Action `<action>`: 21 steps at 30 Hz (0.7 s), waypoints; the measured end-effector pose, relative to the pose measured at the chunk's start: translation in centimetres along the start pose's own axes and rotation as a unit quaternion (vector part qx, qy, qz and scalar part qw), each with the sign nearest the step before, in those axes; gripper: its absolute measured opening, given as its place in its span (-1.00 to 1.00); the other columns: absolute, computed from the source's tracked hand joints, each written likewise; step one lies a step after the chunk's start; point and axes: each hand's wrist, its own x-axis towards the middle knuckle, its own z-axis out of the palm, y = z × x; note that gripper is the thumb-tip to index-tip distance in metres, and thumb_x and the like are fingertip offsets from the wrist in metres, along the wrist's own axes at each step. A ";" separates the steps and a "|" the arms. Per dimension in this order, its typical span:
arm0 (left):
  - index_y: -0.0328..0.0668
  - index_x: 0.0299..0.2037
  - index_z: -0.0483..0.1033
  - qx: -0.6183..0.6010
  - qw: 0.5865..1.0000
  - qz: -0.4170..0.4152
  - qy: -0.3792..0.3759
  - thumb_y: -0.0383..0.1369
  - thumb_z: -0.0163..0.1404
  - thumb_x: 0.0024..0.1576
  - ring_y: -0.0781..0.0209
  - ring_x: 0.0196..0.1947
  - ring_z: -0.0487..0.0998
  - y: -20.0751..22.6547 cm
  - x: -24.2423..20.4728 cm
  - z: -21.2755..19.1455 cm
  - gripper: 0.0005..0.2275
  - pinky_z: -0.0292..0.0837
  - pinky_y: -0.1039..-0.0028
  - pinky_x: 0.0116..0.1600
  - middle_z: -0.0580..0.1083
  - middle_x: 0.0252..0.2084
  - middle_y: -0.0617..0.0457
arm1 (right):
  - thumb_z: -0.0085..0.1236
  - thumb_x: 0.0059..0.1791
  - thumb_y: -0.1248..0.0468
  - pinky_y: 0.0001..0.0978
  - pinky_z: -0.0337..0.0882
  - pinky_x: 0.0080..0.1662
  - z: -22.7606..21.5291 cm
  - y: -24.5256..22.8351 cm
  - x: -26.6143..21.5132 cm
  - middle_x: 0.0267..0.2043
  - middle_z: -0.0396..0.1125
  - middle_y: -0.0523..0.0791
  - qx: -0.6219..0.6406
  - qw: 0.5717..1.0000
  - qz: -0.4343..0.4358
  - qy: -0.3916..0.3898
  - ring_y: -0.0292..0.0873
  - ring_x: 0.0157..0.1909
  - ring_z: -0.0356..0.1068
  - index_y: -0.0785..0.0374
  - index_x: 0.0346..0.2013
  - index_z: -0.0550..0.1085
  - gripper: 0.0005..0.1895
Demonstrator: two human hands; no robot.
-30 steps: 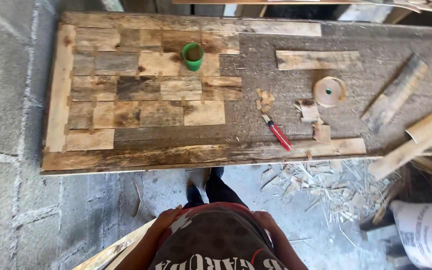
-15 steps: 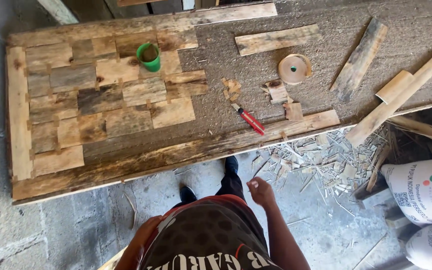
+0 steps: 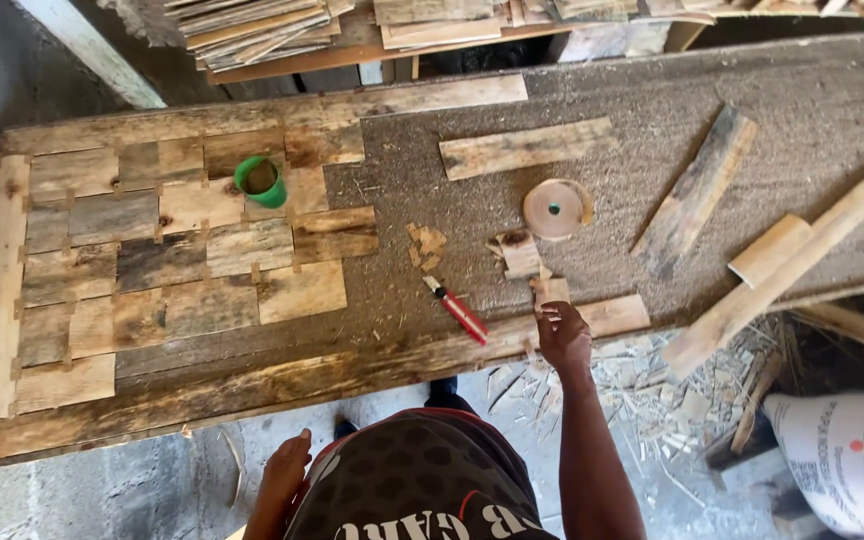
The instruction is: Assembling and gluing small wooden tiles onto a wooden board to create a textured surface.
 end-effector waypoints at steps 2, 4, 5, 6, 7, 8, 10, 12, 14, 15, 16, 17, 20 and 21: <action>-0.39 0.02 0.59 -0.047 0.999 0.019 0.020 0.08 -0.01 0.18 0.03 -0.08 0.60 1.3 0.0 1.7 -0.44 0.49 0.24 0.01 0.62 -0.12 -0.15 | 0.19 -0.01 0.25 -0.27 0.54 -0.21 -0.2 0.5 3.2 -0.10 0.52 0.00 -0.007 1.000 -0.018 -0.009 -0.09 -0.26 0.55 0.27 -0.09 0.53 -0.76; -0.44 0.00 0.60 -0.095 0.994 0.036 0.042 0.06 0.01 0.19 0.02 -0.09 0.59 2.5 0.0 3.1 -0.44 0.48 0.25 0.04 0.62 -0.13 -0.19 | 0.21 -0.01 0.26 -0.27 0.53 -0.21 -0.2 0.5 6.5 -0.08 0.51 0.00 -0.014 0.999 -0.036 -0.021 -0.09 -0.25 0.55 0.27 -0.08 0.53 -0.76; -0.42 0.03 0.58 -0.103 0.993 0.038 0.044 0.05 0.01 0.20 0.03 -0.09 0.61 3.0 0.1 3.6 -0.45 0.48 0.26 0.03 0.62 -0.13 -0.18 | 0.22 -0.02 0.27 -0.26 0.53 -0.22 0.0 0.4 8.0 -0.08 0.49 0.01 -0.023 0.998 -0.056 -0.020 -0.08 -0.26 0.54 0.26 -0.08 0.53 -0.76; -0.41 0.05 0.57 -0.112 0.992 0.041 0.046 0.03 0.00 0.21 0.03 -0.10 0.62 3.6 0.3 4.1 -0.46 0.49 0.27 0.03 0.62 -0.13 -0.17 | 0.23 -0.02 0.28 -0.25 0.53 -0.23 0.2 0.3 9.5 -0.07 0.48 0.02 -0.032 0.996 -0.076 -0.020 -0.06 -0.27 0.54 0.25 -0.07 0.53 -0.76; -0.41 0.05 0.57 -0.117 0.991 0.037 0.052 0.03 0.00 0.21 0.03 -0.10 0.62 3.9 0.1 4.6 -0.46 0.49 0.27 0.03 0.62 -0.13 -0.17 | 0.23 -0.02 0.28 -0.25 0.53 -0.23 0.3 0.2 11.3 -0.07 0.48 0.02 -0.030 0.996 -0.080 -0.027 -0.06 -0.27 0.54 0.25 -0.07 0.53 -0.76; -0.39 0.05 0.58 -0.055 0.994 0.059 0.070 0.03 -0.02 0.23 0.02 -0.11 0.63 4.1 0.0 5.0 -0.47 0.50 0.28 0.04 0.64 -0.15 -0.20 | 0.21 -0.02 0.29 -0.24 0.54 -0.20 0.6 0.2 13.1 -0.06 0.46 0.02 -0.055 0.992 -0.115 -0.023 -0.05 -0.25 0.54 0.24 -0.06 0.53 -0.76; -0.38 0.05 0.60 0.005 0.993 0.073 0.089 0.02 -0.03 0.24 0.00 -0.12 0.64 4.2 -0.1 5.9 -0.48 0.51 0.29 0.05 0.65 -0.17 -0.23 | 0.20 -0.03 0.30 -0.24 0.55 -0.17 0.8 -1.1 16.3 -0.04 0.45 0.02 -0.081 0.985 -0.152 -0.025 -0.04 -0.23 0.53 0.23 -0.05 0.53 -0.75; -0.33 0.07 0.56 0.029 0.990 0.128 0.057 -0.01 -0.01 0.19 0.03 -0.11 0.67 3.9 -0.5 6.7 -0.51 0.52 0.32 0.05 0.65 -0.13 -0.17 | 0.21 -0.03 0.27 -0.18 0.50 -0.01 0.9 -3.6 19.3 0.08 0.40 0.02 -0.198 0.966 -0.156 -0.057 0.01 -0.04 0.47 0.19 -0.01 0.52 -0.71; -0.34 0.06 0.56 0.049 0.988 0.130 0.063 -0.03 0.01 0.19 0.02 -0.08 0.67 5.7 -2.5 7.5 -0.52 0.52 0.32 0.06 0.64 -0.11 -0.17 | 0.23 -0.04 0.23 -0.14 0.43 0.08 2.0 -5.0 22.9 0.15 0.35 0.03 -0.260 0.948 -0.156 -0.095 0.05 0.06 0.40 0.19 0.02 0.50 -0.66; -0.34 0.05 0.57 0.073 0.986 0.138 0.065 -0.04 0.02 0.18 0.01 -0.05 0.67 6.7 -3.6 7.9 -0.53 0.51 0.33 0.07 0.63 -0.09 -0.16 | 0.25 -0.04 0.19 -0.09 0.37 0.17 2.5 -5.7 24.7 0.22 0.30 0.04 -0.322 0.926 -0.152 -0.127 0.09 0.17 0.33 0.20 0.05 0.47 -0.61; -0.34 0.05 0.57 0.070 0.986 0.132 0.069 -0.04 0.02 0.18 0.01 -0.05 0.67 7.6 -4.7 8.1 -0.53 0.51 0.33 0.07 0.63 -0.09 -0.16 | 0.25 -0.04 0.19 -0.09 0.37 0.17 3.3 -5.4 26.1 0.22 0.30 0.04 -0.322 0.924 -0.157 -0.133 0.09 0.17 0.33 0.20 0.05 0.47 -0.61; -0.33 0.05 0.58 0.083 0.990 0.097 0.059 -0.04 0.02 0.18 -0.02 -0.08 0.69 8.5 -5.7 8.3 -0.54 0.53 0.31 0.05 0.64 -0.13 -0.19 | 0.23 -0.02 0.19 -0.08 0.31 0.23 4.1 -5.2 27.5 0.27 0.27 0.02 -0.355 0.905 -0.180 -0.151 0.08 0.23 0.28 0.20 0.10 0.44 -0.59; -0.30 0.08 0.56 0.089 0.992 0.058 0.066 -0.05 0.03 0.16 -0.03 -0.11 0.71 9.2 -7.0 8.8 -0.53 0.56 0.30 0.02 0.65 -0.16 -0.20 | 0.20 -0.01 0.21 -0.06 0.26 0.29 6.1 -5.2 31.6 0.34 0.24 0.00 -0.404 0.868 -0.226 -0.179 0.07 0.33 0.21 0.18 0.16 0.40 -0.55; -0.29 0.11 0.55 0.086 0.991 0.057 0.079 -0.06 0.04 0.16 -0.02 -0.12 0.71 9.0 -7.2 9.0 -0.53 0.56 0.30 0.01 0.65 -0.15 -0.19 | 0.20 -0.01 0.23 -0.05 0.25 0.30 6.7 -5.2 32.8 0.36 0.23 -0.01 -0.421 0.853 -0.244 -0.185 0.06 0.36 0.20 0.16 0.19 0.39 -0.53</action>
